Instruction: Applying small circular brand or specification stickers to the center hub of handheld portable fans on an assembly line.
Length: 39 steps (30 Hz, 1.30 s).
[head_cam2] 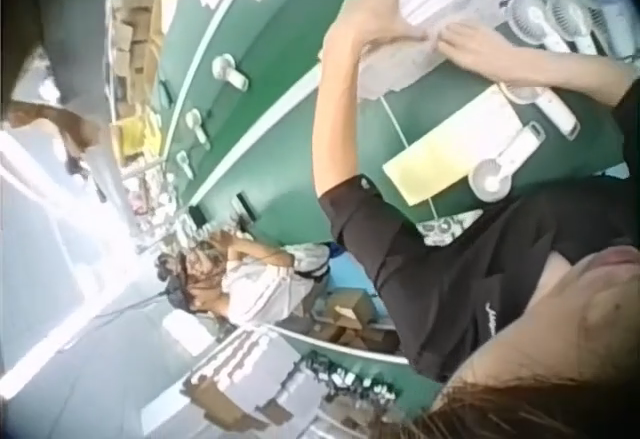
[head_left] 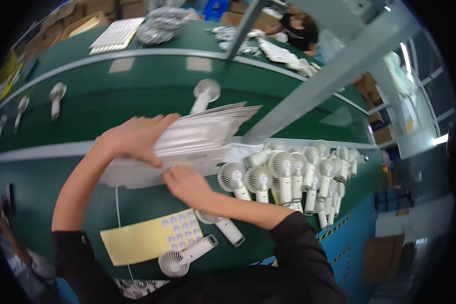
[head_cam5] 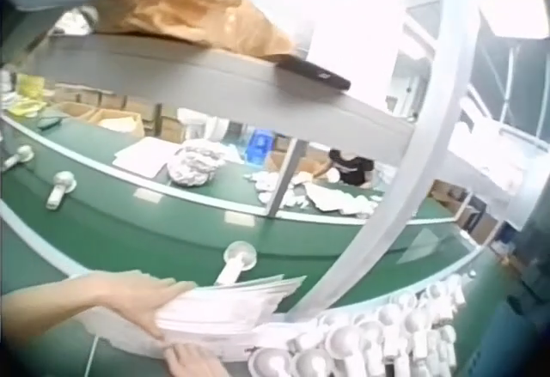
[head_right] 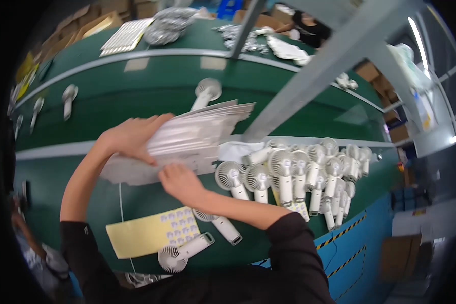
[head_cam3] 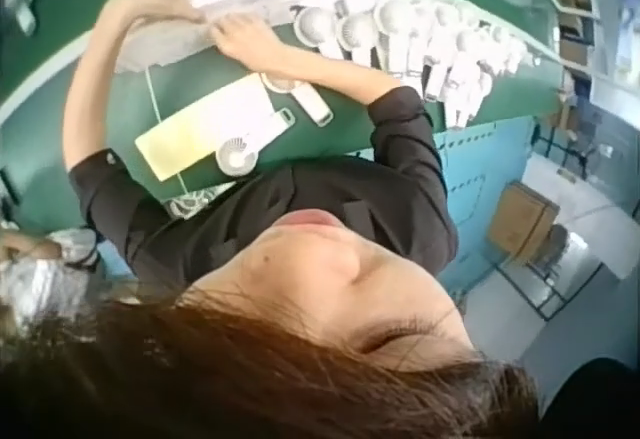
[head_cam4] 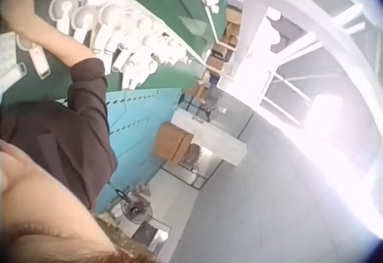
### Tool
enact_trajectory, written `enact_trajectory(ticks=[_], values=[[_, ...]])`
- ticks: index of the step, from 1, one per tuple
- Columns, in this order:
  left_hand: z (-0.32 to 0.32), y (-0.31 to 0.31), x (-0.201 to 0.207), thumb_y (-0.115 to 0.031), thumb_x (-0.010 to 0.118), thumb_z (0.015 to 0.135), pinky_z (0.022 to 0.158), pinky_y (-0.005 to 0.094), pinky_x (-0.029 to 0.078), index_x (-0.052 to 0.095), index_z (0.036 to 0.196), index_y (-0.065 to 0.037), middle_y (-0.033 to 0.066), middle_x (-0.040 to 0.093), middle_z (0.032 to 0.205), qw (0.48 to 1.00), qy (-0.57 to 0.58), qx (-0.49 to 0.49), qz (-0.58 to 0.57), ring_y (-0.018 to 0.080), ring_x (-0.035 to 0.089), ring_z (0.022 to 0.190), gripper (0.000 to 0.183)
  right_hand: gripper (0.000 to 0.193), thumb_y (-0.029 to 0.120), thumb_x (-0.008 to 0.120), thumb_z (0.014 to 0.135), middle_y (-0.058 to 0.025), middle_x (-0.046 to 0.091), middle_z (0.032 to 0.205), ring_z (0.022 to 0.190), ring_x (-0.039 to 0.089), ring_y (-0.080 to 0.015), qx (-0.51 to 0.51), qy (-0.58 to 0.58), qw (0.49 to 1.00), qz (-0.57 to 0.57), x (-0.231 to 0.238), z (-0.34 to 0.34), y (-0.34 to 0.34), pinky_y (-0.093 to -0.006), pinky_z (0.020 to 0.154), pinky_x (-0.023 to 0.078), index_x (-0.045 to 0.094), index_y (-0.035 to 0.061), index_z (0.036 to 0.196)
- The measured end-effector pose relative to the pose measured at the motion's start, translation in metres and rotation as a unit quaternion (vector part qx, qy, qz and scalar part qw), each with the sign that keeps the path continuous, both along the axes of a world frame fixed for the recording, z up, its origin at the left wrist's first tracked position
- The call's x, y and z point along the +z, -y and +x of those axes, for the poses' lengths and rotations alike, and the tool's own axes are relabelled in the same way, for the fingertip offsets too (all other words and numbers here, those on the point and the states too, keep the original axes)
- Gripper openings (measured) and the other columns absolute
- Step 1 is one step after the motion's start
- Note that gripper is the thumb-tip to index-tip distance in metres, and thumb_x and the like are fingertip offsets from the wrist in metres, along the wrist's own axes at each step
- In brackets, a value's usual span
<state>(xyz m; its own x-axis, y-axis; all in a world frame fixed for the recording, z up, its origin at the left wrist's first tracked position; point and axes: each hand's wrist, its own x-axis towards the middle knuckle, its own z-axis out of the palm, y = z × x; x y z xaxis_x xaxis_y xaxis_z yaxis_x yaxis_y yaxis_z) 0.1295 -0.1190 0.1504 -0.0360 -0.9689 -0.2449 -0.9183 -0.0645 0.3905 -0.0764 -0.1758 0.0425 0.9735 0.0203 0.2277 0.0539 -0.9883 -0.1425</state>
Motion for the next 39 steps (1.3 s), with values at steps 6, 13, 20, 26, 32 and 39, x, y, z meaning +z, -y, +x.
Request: enact_trajectory(ticks=[6, 13, 20, 26, 32, 39], values=[[-0.005, -0.013, -0.008, -0.033, 0.079, 0.062, 0.088, 0.0445, 0.050, 0.036, 0.140, -0.002, 0.0216, 0.060, 0.121, 0.999, -0.005, 0.026, -0.045, 0.0370, 0.061, 0.108, 0.095, 0.091, 0.028, 0.089, 0.061, -0.0258, 0.049, 0.130, 0.123, 0.048, -0.0428, 0.030, 0.117, 0.991, 0.050, 0.083, 0.005, 0.055, -0.0487, 0.103, 0.041, 0.046, -0.0024, 0.135], [-0.017, -0.018, 0.003, -0.035, 0.080, 0.061, 0.087, 0.0439, 0.050, 0.046, 0.128, 0.001, 0.0216, 0.064, 0.112, 0.998, 0.007, 0.039, -0.044, 0.0361, 0.061, 0.109, 0.084, 0.095, 0.036, 0.090, 0.056, -0.0230, 0.058, 0.113, 0.108, 0.057, -0.0372, 0.061, -0.183, 0.981, -0.019, 0.100, 0.043, 0.095, -0.0440, 0.095, 0.046, 0.047, -0.0075, 0.128], [-0.030, -0.042, -0.006, -0.026, 0.078, 0.064, 0.092, 0.0436, 0.049, 0.046, 0.131, 0.000, 0.0211, 0.057, 0.118, 0.994, 0.014, 0.037, -0.101, 0.0372, 0.056, 0.112, 0.079, 0.080, 0.033, 0.085, 0.060, -0.0195, 0.061, 0.104, 0.096, 0.061, -0.0367, 0.082, -0.140, 0.987, -0.007, 0.095, 0.034, 0.085, -0.0440, 0.080, 0.053, 0.050, -0.0055, 0.121], [-0.030, -0.054, -0.018, -0.024, 0.082, 0.065, 0.095, 0.0486, 0.047, 0.038, 0.140, -0.002, 0.0221, 0.056, 0.123, 0.996, 0.050, 0.018, -0.070, 0.0385, 0.057, 0.115, 0.089, 0.086, 0.039, 0.080, 0.064, -0.0260, 0.062, 0.114, 0.099, 0.065, -0.0405, 0.070, -0.200, 0.977, 0.016, 0.100, 0.045, 0.071, -0.0454, 0.083, 0.053, 0.044, -0.0030, 0.129], [-0.023, -0.072, 0.006, -0.030, 0.082, 0.064, 0.084, 0.0457, 0.053, 0.043, 0.132, -0.001, 0.0202, 0.061, 0.116, 0.995, 0.086, 0.039, -0.021, 0.0373, 0.064, 0.102, 0.083, 0.087, 0.042, 0.083, 0.059, -0.0268, 0.065, 0.105, 0.096, 0.065, -0.0418, 0.075, -0.228, 0.971, -0.005, 0.118, 0.063, 0.052, -0.0455, 0.081, 0.053, 0.046, -0.0026, 0.123], [-0.014, -0.128, -0.013, -0.035, 0.085, 0.060, 0.089, 0.0438, 0.052, 0.041, 0.135, 0.001, 0.0206, 0.060, 0.119, 0.989, 0.089, 0.098, -0.058, 0.0368, 0.061, 0.107, 0.094, 0.081, 0.037, 0.080, 0.061, -0.0246, 0.062, 0.112, 0.098, 0.065, -0.0386, 0.131, -0.215, 0.967, -0.047, 0.114, 0.085, 0.002, -0.0464, 0.081, 0.054, 0.045, -0.0035, 0.122]])
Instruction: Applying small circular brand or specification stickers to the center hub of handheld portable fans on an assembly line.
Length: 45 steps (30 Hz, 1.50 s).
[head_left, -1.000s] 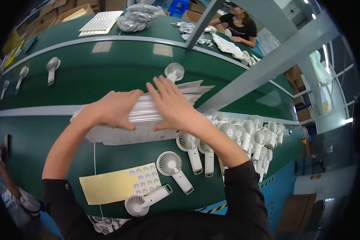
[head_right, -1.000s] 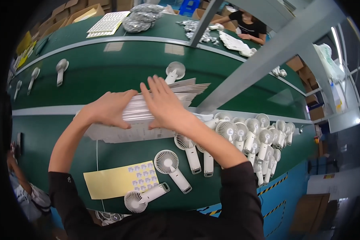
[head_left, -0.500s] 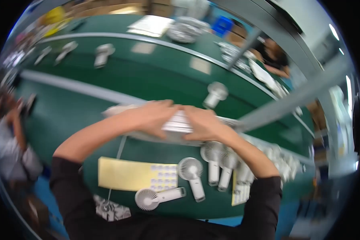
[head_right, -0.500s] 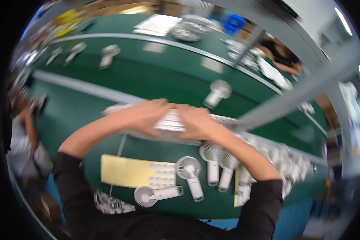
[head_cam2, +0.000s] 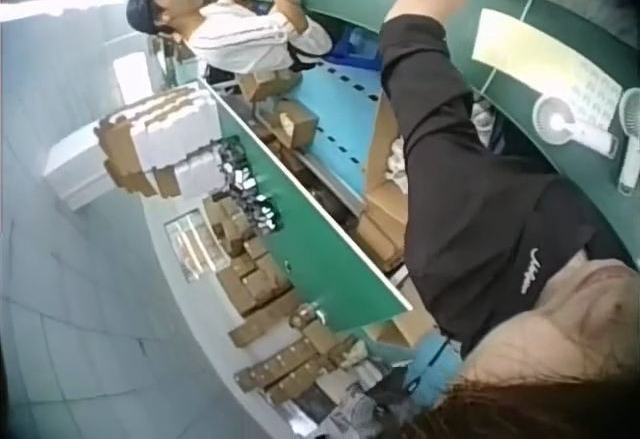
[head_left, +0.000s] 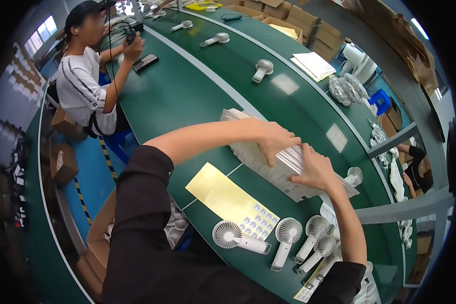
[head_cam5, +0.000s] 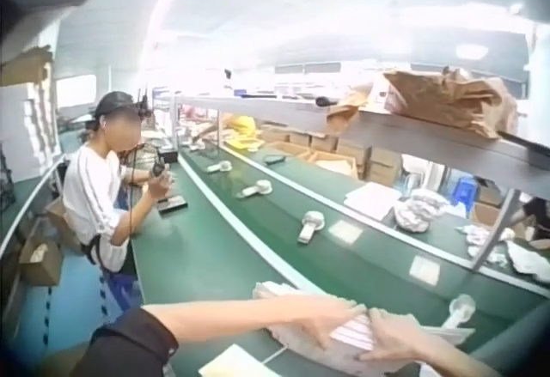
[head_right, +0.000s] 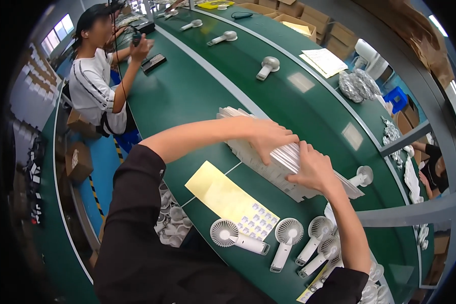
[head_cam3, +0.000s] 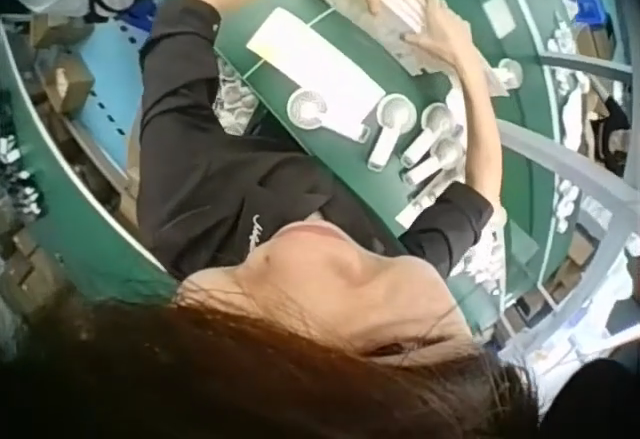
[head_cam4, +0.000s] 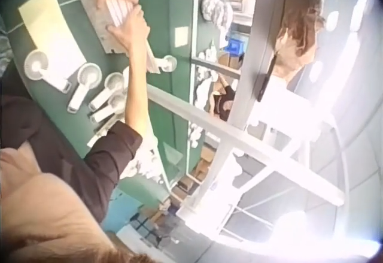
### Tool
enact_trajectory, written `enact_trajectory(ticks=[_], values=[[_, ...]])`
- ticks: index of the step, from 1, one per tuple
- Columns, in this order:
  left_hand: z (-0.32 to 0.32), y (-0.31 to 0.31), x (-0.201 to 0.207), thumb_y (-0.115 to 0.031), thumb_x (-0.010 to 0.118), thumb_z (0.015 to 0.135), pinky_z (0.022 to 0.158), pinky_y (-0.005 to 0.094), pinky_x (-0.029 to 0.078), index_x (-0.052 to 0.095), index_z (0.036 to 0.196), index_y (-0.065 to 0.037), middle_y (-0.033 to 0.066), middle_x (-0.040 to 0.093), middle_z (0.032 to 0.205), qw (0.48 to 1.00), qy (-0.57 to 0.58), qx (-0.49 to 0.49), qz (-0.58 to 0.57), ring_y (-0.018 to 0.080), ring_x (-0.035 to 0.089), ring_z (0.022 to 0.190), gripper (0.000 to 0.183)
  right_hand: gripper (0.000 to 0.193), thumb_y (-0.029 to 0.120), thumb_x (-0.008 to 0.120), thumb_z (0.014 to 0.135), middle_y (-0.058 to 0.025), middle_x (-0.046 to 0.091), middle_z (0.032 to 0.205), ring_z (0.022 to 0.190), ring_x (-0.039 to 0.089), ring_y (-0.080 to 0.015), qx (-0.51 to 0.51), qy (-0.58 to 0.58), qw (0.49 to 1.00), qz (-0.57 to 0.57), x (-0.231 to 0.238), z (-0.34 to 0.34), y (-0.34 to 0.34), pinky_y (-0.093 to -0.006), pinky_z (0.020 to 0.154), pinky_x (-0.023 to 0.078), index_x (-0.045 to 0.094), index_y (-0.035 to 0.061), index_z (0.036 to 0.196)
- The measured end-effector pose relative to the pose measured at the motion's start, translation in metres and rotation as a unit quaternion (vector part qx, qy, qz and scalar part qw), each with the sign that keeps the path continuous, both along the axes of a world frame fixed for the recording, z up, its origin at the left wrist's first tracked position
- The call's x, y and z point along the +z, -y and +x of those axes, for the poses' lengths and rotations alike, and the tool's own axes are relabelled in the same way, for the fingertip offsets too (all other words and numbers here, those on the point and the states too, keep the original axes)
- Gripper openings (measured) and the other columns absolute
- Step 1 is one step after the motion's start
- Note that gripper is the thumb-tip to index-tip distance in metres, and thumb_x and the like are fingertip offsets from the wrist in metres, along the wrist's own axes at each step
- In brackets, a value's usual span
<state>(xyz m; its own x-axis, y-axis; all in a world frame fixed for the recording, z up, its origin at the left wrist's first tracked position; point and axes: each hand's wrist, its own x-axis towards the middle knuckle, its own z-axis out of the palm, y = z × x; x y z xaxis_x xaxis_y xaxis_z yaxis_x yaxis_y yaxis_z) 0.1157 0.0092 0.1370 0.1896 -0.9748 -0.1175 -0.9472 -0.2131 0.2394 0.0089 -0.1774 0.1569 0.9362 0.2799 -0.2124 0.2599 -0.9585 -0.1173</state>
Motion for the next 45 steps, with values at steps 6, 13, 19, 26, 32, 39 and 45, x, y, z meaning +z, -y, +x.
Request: enact_trajectory(ticks=[6, 13, 19, 26, 32, 39, 45], values=[[0.006, -0.019, -0.004, -0.037, 0.092, 0.050, 0.103, 0.0450, 0.041, 0.041, 0.138, 0.003, 0.0232, 0.055, 0.127, 0.997, 0.025, 0.021, -0.074, 0.0382, 0.052, 0.118, 0.110, 0.101, 0.052, 0.083, 0.062, -0.0273, 0.053, 0.122, 0.116, 0.054, -0.0408, 0.043, 0.052, 0.998, 0.010, -0.015, 0.001, 0.012, -0.0464, 0.091, 0.050, 0.040, -0.0059, 0.133], [-0.013, -0.049, -0.017, -0.036, 0.089, 0.059, 0.115, 0.0410, 0.033, 0.036, 0.142, 0.003, 0.0214, 0.048, 0.135, 0.978, 0.143, 0.113, -0.105, 0.0353, 0.040, 0.135, 0.107, 0.105, 0.053, 0.083, 0.062, -0.0252, 0.054, 0.119, 0.111, 0.057, -0.0389, -0.012, 0.080, 0.996, 0.041, -0.032, 0.001, 0.003, -0.0431, 0.092, 0.050, 0.039, -0.0077, 0.136], [-0.006, -0.044, -0.024, -0.037, 0.088, 0.060, 0.110, 0.0424, 0.036, 0.044, 0.134, 0.002, 0.0183, 0.053, 0.131, 0.983, 0.043, 0.139, -0.115, 0.0340, 0.047, 0.127, 0.095, 0.104, 0.049, 0.085, 0.060, -0.0249, 0.057, 0.116, 0.107, 0.059, -0.0401, 0.010, 0.069, 0.996, 0.047, -0.034, 0.013, -0.007, -0.0456, 0.089, 0.052, 0.040, -0.0052, 0.136], [-0.008, -0.040, -0.023, -0.032, 0.086, 0.062, 0.107, 0.0423, 0.038, 0.046, 0.132, 0.000, 0.0187, 0.054, 0.128, 0.983, 0.030, 0.105, -0.149, 0.0356, 0.049, 0.123, 0.087, 0.081, 0.036, 0.084, 0.057, -0.0242, 0.059, 0.110, 0.098, 0.063, -0.0399, 0.004, 0.071, 0.996, 0.061, -0.037, 0.015, -0.012, -0.0465, 0.080, 0.054, 0.048, -0.0047, 0.118], [-0.018, -0.033, -0.012, -0.026, 0.087, 0.058, 0.116, 0.0436, 0.030, 0.043, 0.134, 0.001, 0.0199, 0.051, 0.132, 0.988, 0.076, 0.086, -0.107, 0.0366, 0.045, 0.129, 0.092, 0.076, 0.035, 0.084, 0.058, -0.0225, 0.059, 0.110, 0.101, 0.062, -0.0399, -0.014, 0.080, 0.995, 0.055, -0.040, 0.008, -0.014, -0.0482, 0.082, 0.054, 0.047, -0.0032, 0.113], [-0.037, 0.006, -0.003, -0.029, 0.089, 0.055, 0.115, 0.0434, 0.033, 0.032, 0.143, 0.004, 0.0233, 0.045, 0.142, 0.990, 0.049, 0.090, -0.098, 0.0369, 0.043, 0.133, 0.110, 0.094, 0.042, 0.087, 0.055, -0.0238, 0.059, 0.113, 0.104, 0.061, -0.0366, 0.002, 0.049, 0.996, 0.071, -0.037, 0.006, -0.014, -0.0460, 0.091, 0.050, 0.048, -0.0119, 0.122], [-0.036, 0.017, 0.010, -0.032, 0.089, 0.054, 0.107, 0.0420, 0.040, 0.030, 0.145, 0.002, 0.0235, 0.050, 0.134, 0.996, 0.004, 0.091, -0.005, 0.0380, 0.048, 0.126, 0.114, 0.085, 0.046, 0.085, 0.063, -0.0240, 0.058, 0.114, 0.111, 0.055, -0.0380, -0.023, 0.204, 0.977, 0.047, -0.024, -0.034, 0.010, -0.0485, 0.105, 0.036, 0.052, -0.0109, 0.117]])
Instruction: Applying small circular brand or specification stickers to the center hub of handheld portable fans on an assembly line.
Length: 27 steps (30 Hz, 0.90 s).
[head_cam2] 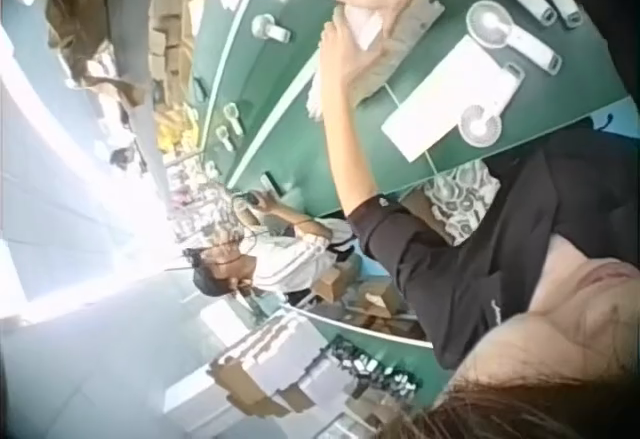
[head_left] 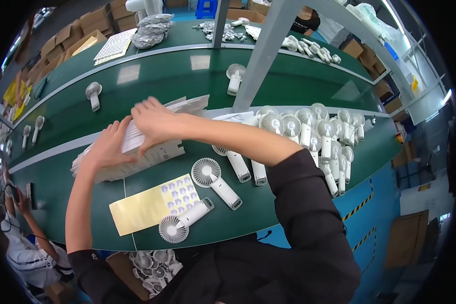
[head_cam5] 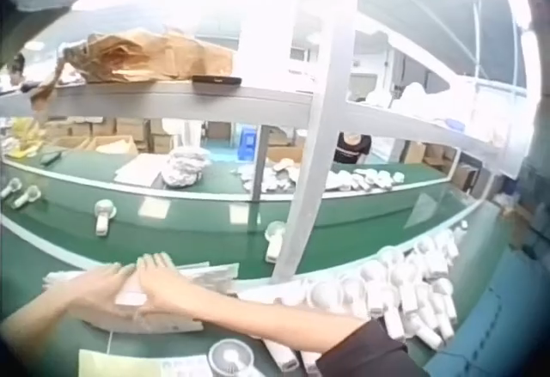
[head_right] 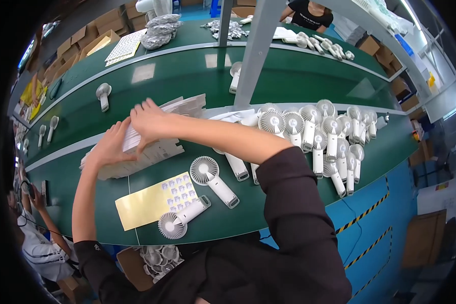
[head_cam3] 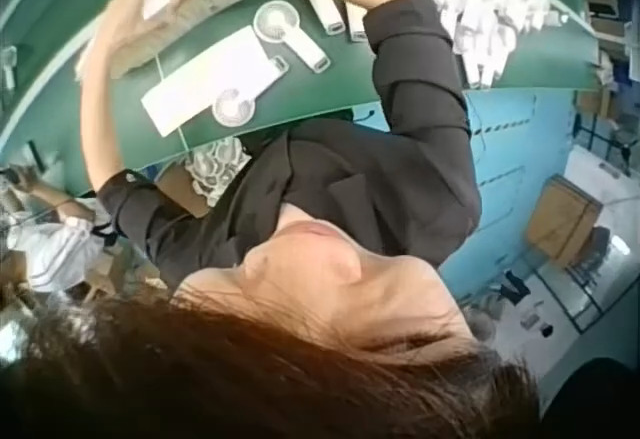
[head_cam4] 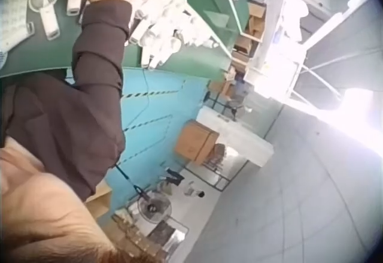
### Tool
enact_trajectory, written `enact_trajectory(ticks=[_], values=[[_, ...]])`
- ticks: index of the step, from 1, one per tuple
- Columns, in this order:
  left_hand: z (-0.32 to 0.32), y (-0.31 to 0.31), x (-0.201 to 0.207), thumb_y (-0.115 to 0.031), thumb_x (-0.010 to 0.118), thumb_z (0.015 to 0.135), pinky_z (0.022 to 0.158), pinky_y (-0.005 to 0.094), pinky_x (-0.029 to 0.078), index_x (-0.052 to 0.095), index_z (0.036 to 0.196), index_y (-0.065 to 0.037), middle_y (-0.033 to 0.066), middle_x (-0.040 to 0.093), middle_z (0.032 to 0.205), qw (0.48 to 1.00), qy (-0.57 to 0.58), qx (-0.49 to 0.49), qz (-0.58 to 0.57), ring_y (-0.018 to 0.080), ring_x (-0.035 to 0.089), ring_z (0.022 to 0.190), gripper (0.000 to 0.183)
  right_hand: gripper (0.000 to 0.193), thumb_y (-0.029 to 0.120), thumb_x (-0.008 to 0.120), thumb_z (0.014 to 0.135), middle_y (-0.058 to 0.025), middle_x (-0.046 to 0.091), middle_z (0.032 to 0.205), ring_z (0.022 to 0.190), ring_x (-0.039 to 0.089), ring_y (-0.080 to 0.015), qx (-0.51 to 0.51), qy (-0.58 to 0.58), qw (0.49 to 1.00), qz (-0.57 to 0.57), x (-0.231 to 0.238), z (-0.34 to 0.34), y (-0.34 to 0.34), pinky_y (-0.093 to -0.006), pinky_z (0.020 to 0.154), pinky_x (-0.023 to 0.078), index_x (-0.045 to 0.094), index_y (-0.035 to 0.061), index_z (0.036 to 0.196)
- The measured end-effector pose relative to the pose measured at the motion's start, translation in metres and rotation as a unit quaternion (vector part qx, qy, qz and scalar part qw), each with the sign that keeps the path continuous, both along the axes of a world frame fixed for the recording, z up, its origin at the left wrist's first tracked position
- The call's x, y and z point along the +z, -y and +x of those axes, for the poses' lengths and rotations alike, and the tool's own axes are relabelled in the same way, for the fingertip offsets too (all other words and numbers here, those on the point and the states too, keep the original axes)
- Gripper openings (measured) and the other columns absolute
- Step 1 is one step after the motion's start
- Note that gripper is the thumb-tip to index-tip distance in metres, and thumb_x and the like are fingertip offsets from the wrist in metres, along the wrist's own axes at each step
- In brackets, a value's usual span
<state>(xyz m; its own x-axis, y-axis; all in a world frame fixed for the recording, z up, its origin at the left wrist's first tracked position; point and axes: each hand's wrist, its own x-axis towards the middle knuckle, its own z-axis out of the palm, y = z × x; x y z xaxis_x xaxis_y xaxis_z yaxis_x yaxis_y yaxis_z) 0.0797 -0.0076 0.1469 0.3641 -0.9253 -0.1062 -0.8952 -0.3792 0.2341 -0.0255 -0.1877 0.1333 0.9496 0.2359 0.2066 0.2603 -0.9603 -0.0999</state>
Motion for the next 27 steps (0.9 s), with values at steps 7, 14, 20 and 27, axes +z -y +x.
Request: enact_trajectory(ticks=[7, 14, 20, 27], values=[[-0.009, 0.032, -0.022, -0.031, 0.088, 0.056, 0.096, 0.0442, 0.046, 0.038, 0.135, 0.002, 0.0255, 0.055, 0.118, 0.993, -0.001, -0.114, -0.025, 0.0406, 0.055, 0.114, 0.099, 0.042, 0.015, 0.075, 0.080, -0.0168, 0.055, 0.117, 0.115, 0.051, -0.0359, -0.021, 0.262, 0.934, 0.244, -0.003, -0.094, -0.013, -0.0467, 0.100, 0.037, 0.057, 0.0026, 0.116], [-0.014, 0.036, -0.015, -0.030, 0.087, 0.059, 0.098, 0.0459, 0.046, 0.033, 0.142, -0.002, 0.0239, 0.054, 0.125, 0.995, 0.040, -0.051, 0.075, 0.0392, 0.053, 0.121, 0.103, 0.028, 0.017, 0.072, 0.087, -0.0101, 0.062, 0.095, 0.079, 0.063, -0.0168, -0.110, -0.029, 0.901, 0.418, -0.059, -0.123, -0.045, -0.0302, 0.070, 0.051, 0.063, -0.0007, 0.107], [0.019, 0.018, -0.010, -0.030, 0.086, 0.059, 0.093, 0.0463, 0.049, 0.033, 0.142, -0.004, 0.0230, 0.054, 0.126, 0.996, 0.029, -0.020, 0.080, 0.0395, 0.057, 0.115, 0.102, 0.039, 0.020, 0.065, 0.093, -0.0152, 0.066, 0.106, 0.094, 0.066, -0.0202, -0.189, -0.247, 0.679, 0.665, -0.092, -0.082, -0.042, -0.0294, 0.083, 0.055, 0.059, -0.0098, 0.117], [0.061, -0.004, -0.005, -0.033, 0.084, 0.061, 0.090, 0.0425, 0.051, 0.037, 0.136, 0.001, 0.0252, 0.062, 0.118, 0.998, -0.025, 0.056, -0.010, 0.0358, 0.062, 0.110, 0.095, 0.067, 0.027, 0.067, 0.093, -0.0297, 0.050, 0.131, 0.124, 0.054, -0.0324, -0.184, -0.304, 0.445, 0.822, -0.109, -0.024, -0.075, -0.0395, 0.106, 0.046, 0.036, -0.0139, 0.137]])
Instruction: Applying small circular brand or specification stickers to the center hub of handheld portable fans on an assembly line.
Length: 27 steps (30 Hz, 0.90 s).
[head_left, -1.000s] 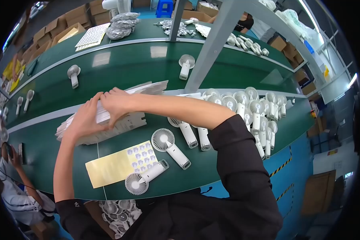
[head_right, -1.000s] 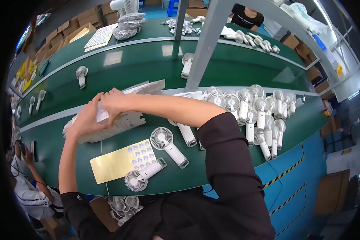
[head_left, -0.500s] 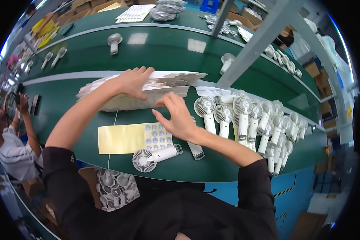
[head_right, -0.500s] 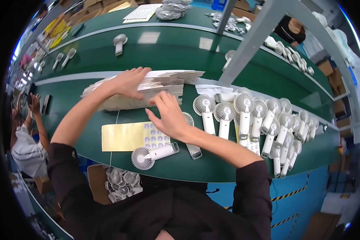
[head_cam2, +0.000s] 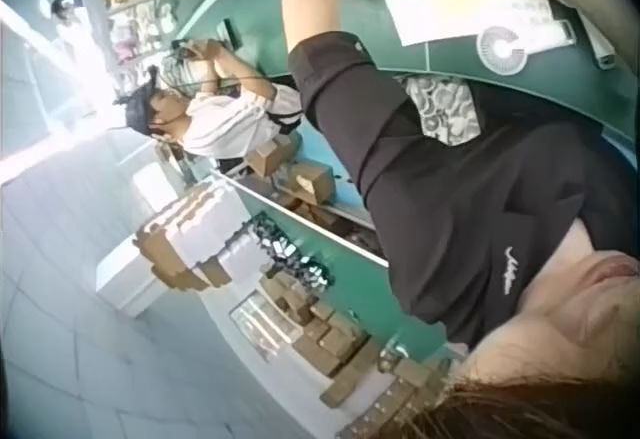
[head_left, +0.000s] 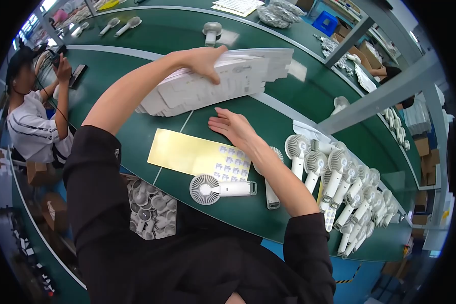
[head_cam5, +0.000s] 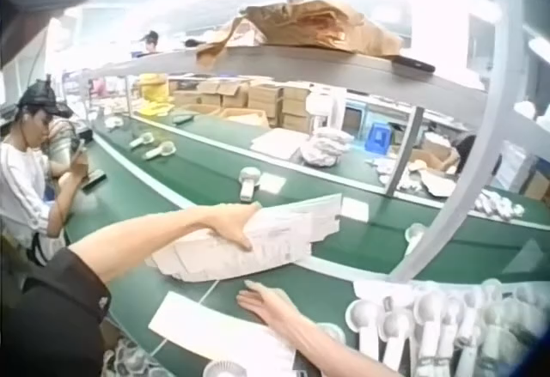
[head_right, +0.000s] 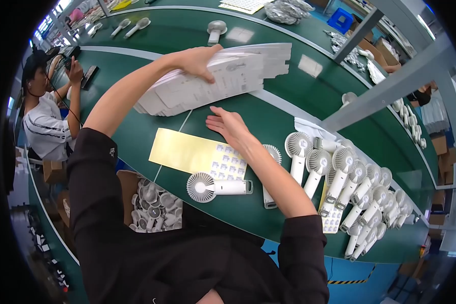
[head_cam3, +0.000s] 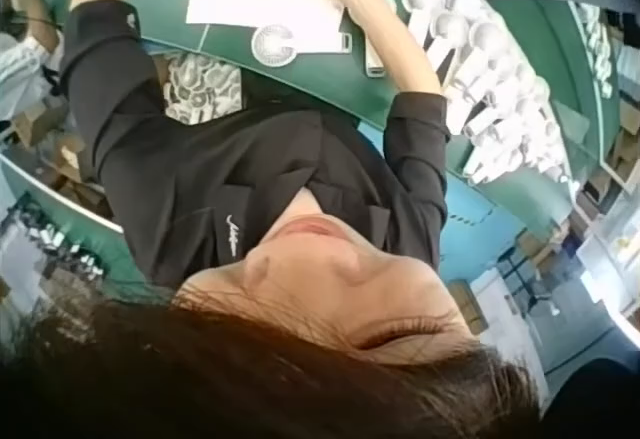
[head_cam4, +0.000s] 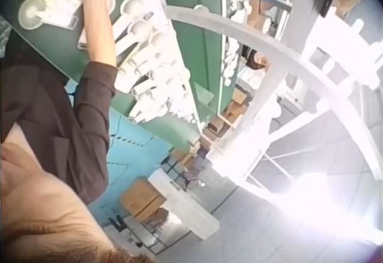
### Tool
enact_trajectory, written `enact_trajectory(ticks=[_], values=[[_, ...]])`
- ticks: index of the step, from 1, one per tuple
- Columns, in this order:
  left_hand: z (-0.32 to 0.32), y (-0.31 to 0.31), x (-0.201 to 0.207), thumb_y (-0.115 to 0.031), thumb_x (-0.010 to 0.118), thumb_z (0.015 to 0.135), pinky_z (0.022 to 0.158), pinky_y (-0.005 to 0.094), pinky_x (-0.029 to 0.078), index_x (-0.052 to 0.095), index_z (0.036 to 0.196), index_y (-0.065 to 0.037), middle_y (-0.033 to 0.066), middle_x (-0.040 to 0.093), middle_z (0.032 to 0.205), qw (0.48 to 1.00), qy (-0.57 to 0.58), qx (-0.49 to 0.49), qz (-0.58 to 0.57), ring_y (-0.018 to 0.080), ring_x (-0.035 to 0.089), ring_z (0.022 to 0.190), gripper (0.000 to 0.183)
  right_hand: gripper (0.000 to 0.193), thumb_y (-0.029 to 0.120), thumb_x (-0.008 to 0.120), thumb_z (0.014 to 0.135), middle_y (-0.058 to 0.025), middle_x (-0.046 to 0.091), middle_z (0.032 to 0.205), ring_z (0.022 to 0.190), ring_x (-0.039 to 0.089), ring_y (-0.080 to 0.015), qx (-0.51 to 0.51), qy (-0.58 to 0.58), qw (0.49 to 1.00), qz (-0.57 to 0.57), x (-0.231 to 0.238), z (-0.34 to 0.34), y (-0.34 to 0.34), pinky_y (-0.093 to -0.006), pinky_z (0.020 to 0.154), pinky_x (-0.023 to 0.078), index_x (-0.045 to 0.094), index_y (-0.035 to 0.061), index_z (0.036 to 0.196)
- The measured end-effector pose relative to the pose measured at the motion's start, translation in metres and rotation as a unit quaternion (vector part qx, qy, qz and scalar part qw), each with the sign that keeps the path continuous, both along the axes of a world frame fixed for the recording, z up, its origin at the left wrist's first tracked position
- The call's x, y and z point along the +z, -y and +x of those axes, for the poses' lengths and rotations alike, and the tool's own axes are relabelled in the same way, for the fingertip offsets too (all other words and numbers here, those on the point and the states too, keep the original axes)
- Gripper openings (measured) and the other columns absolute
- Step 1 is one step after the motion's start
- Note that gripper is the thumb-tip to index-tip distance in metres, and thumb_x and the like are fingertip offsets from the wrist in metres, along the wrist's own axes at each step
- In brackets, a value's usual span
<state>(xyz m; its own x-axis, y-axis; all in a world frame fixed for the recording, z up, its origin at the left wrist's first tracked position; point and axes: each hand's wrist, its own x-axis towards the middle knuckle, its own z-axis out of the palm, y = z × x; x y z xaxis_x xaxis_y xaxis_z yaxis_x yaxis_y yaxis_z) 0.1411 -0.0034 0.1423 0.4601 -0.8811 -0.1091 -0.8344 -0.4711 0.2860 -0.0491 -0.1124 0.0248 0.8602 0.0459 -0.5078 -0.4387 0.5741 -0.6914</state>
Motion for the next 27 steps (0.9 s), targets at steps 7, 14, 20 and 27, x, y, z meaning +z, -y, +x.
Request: enact_trajectory(ticks=[7, 14, 20, 27], values=[[0.046, -0.015, 0.006, -0.037, 0.085, 0.067, 0.083, 0.0355, 0.057, 0.038, 0.139, 0.002, 0.0230, 0.064, 0.117, 0.962, -0.244, 0.124, -0.024, 0.0283, 0.069, 0.097, 0.094, 0.075, 0.032, 0.071, 0.091, -0.0197, 0.049, 0.139, 0.135, 0.043, -0.0307, -0.111, 0.067, 0.982, 0.137, -0.011, 0.060, -0.067, -0.0424, 0.114, 0.036, 0.034, -0.0094, 0.141], [0.104, -0.044, -0.032, -0.035, 0.081, 0.075, 0.103, 0.0330, 0.046, 0.033, 0.148, 0.001, 0.0182, 0.053, 0.137, 0.901, -0.396, 0.163, -0.075, 0.0237, 0.055, 0.123, 0.094, 0.075, 0.034, 0.075, 0.088, -0.0157, 0.051, 0.142, 0.128, 0.052, -0.0289, -0.187, 0.066, 0.974, 0.113, -0.003, 0.099, -0.073, -0.0403, 0.107, 0.043, 0.040, -0.0057, 0.142], [0.119, -0.082, -0.073, -0.023, 0.080, 0.077, 0.099, 0.0337, 0.049, 0.044, 0.141, 0.004, 0.0164, 0.057, 0.134, 0.781, -0.533, 0.183, -0.270, 0.0235, 0.059, 0.118, 0.078, 0.074, 0.033, 0.079, 0.084, -0.0187, 0.057, 0.133, 0.119, 0.058, -0.0282, -0.163, 0.074, 0.978, 0.105, 0.006, 0.117, -0.079, -0.0383, 0.100, 0.048, 0.045, -0.0084, 0.135], [0.099, -0.129, -0.044, -0.022, 0.083, 0.074, 0.099, 0.0358, 0.048, 0.042, 0.141, 0.006, 0.0182, 0.058, 0.131, 0.786, -0.454, 0.198, -0.369, 0.0246, 0.058, 0.118, 0.084, 0.072, 0.034, 0.077, 0.085, -0.0197, 0.058, 0.123, 0.110, 0.060, -0.0241, -0.170, 0.173, 0.962, -0.128, 0.010, 0.134, -0.102, -0.0328, 0.093, 0.050, 0.042, -0.0100, 0.130]])
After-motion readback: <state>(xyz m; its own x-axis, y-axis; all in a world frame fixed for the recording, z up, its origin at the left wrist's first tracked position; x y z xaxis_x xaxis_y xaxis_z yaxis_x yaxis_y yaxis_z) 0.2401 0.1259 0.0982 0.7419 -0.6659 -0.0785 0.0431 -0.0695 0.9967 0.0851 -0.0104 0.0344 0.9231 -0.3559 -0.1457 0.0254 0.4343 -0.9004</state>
